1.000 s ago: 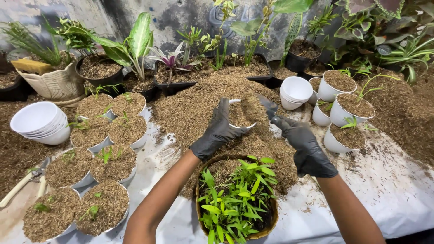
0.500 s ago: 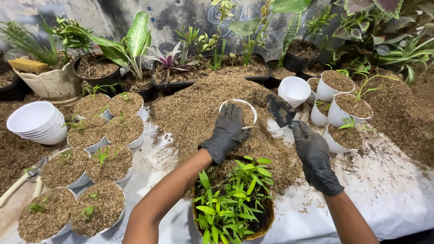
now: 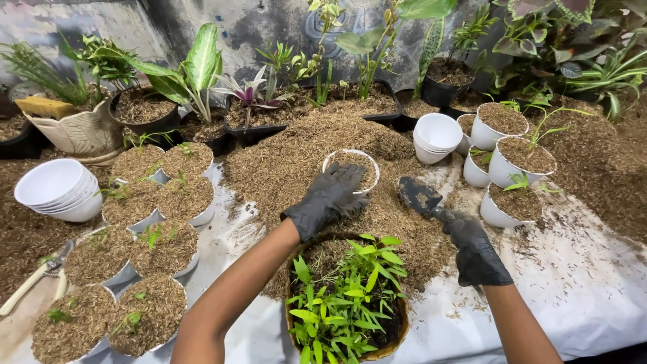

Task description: Filling a small white pot with soil using a hand trowel and then planting a small green seedling into the pot.

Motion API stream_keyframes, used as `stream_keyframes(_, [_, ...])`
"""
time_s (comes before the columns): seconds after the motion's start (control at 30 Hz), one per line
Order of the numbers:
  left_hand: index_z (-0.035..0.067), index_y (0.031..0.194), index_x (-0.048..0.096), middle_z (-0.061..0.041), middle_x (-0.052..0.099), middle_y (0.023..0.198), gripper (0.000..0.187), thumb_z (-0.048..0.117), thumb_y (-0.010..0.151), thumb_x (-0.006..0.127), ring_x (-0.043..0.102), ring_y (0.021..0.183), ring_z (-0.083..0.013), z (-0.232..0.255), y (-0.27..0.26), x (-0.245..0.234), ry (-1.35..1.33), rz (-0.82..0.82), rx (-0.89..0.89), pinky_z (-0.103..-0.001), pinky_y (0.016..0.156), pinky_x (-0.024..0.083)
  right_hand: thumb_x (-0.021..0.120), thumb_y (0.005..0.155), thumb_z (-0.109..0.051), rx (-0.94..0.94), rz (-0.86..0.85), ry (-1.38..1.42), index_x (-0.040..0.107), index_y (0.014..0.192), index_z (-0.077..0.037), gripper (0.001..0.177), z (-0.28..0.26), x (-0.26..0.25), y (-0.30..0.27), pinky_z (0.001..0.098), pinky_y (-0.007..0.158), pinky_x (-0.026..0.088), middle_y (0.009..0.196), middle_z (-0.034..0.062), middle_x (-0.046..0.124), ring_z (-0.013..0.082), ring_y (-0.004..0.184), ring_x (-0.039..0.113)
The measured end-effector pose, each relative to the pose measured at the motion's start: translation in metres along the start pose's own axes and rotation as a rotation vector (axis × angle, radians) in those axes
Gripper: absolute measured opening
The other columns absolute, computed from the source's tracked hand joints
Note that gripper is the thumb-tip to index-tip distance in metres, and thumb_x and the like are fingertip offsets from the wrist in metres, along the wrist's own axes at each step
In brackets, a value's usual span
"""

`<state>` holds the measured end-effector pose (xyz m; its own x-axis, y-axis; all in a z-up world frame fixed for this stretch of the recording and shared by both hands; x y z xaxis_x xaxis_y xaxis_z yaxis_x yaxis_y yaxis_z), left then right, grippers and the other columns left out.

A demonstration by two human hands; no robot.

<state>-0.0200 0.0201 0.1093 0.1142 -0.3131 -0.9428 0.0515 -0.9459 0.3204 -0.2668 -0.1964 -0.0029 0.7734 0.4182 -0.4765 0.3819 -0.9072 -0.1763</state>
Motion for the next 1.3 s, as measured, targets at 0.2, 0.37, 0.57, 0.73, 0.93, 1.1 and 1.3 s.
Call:
stream_keyframes(0.2, [0.021, 0.162, 0.017, -0.003, 0.012, 0.172, 0.103, 0.085, 0.084, 0.038, 0.008, 0.158, -0.0284, -0.041, -0.020, 0.023, 0.157, -0.337, -0.144, -0.048, 0.128, 0.001, 0.061, 0.099, -0.038, -0.037, -0.090, -0.200, 0.077, 0.112, -0.003, 0.040, -0.041, 0.009, -0.042, 0.0452, 0.077, 0.047, 0.090, 0.0242, 0.071, 0.0385, 0.093, 0.061])
stream_keyframes(0.37, [0.016, 0.157, 0.033, -0.011, 0.029, 0.167, 0.114, 0.092, 0.073, 0.043, 0.022, 0.156, -0.0319, -0.100, 0.009, 0.124, 0.117, -0.109, -0.158, -0.053, 0.128, 0.008, 0.058, 0.097, -0.056, -0.105, -0.224, -0.762, 0.080, 0.112, -0.011, 0.052, -0.053, 0.022, -0.047, 0.0525, 0.104, 0.049, 0.111, 0.0219, 0.078, 0.0425, 0.120, 0.066])
stream_keyframes(0.57, [0.020, 0.154, 0.038, -0.009, 0.040, 0.161, 0.090, 0.079, 0.087, 0.049, 0.036, 0.149, -0.0288, -0.027, -0.011, 0.021, 0.048, -0.070, -0.071, -0.056, 0.125, 0.014, 0.057, 0.093, -0.059, -0.259, -0.148, -0.925, 0.077, 0.117, -0.019, 0.051, -0.049, 0.040, -0.003, 0.0465, 0.097, 0.056, 0.115, 0.0121, 0.076, 0.0349, 0.114, 0.071])
stream_keyframes(0.73, [0.023, 0.148, 0.047, -0.005, 0.054, 0.150, 0.086, 0.082, 0.085, 0.047, 0.046, 0.143, -0.0258, -0.013, -0.015, -0.010, -0.075, -0.027, 0.015, -0.052, 0.125, 0.018, 0.065, 0.094, -0.041, -0.393, -0.308, -0.497, 0.076, 0.121, -0.017, 0.038, -0.151, 0.063, -0.101, 0.0529, 0.101, 0.053, 0.120, 0.0162, 0.072, 0.0422, 0.119, 0.065])
stream_keyframes(0.93, [0.029, 0.144, 0.052, 0.006, 0.062, 0.138, 0.073, 0.070, 0.084, 0.053, 0.054, 0.131, -0.0145, -0.065, -0.004, 0.043, -0.105, 0.306, 0.014, -0.040, 0.117, 0.032, 0.080, 0.083, -0.033, -0.590, -0.487, -0.473, 0.080, 0.112, -0.016, 0.034, -0.162, 0.120, -0.105, 0.0541, 0.102, 0.053, 0.117, 0.0165, 0.074, 0.0437, 0.115, 0.066])
stream_keyframes(1.1, [0.036, 0.159, 0.032, 0.006, 0.047, 0.156, 0.092, 0.075, 0.078, 0.050, 0.044, 0.142, -0.0138, -0.067, 0.000, 0.042, -0.005, 0.206, -0.076, -0.040, 0.118, 0.029, 0.075, 0.087, -0.038, -0.659, -0.429, -0.533, 0.079, 0.111, -0.023, 0.029, -0.149, 0.126, -0.075, 0.0502, 0.100, 0.054, 0.115, 0.0091, 0.075, 0.0376, 0.113, 0.068])
stream_keyframes(1.3, [0.029, 0.154, 0.044, 0.002, 0.038, 0.163, 0.070, 0.069, 0.097, 0.034, 0.032, 0.152, -0.0208, -0.056, -0.004, 0.036, -0.070, 0.015, -0.125, -0.048, 0.126, 0.015, 0.068, 0.092, -0.048, -0.511, -0.218, -0.527, 0.076, 0.117, -0.028, 0.032, -0.149, 0.071, -0.051, 0.0473, 0.102, 0.053, 0.117, 0.0037, 0.072, 0.0321, 0.113, 0.068])
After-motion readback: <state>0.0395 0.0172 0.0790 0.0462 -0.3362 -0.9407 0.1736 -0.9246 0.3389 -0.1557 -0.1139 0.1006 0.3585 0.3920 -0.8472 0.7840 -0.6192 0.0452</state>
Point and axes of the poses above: each hand's wrist, its own y-axis towards the middle knuckle, its own x-axis out of the palm, z = x × y, the point moved 8 cm from there along y, towards the middle knuckle
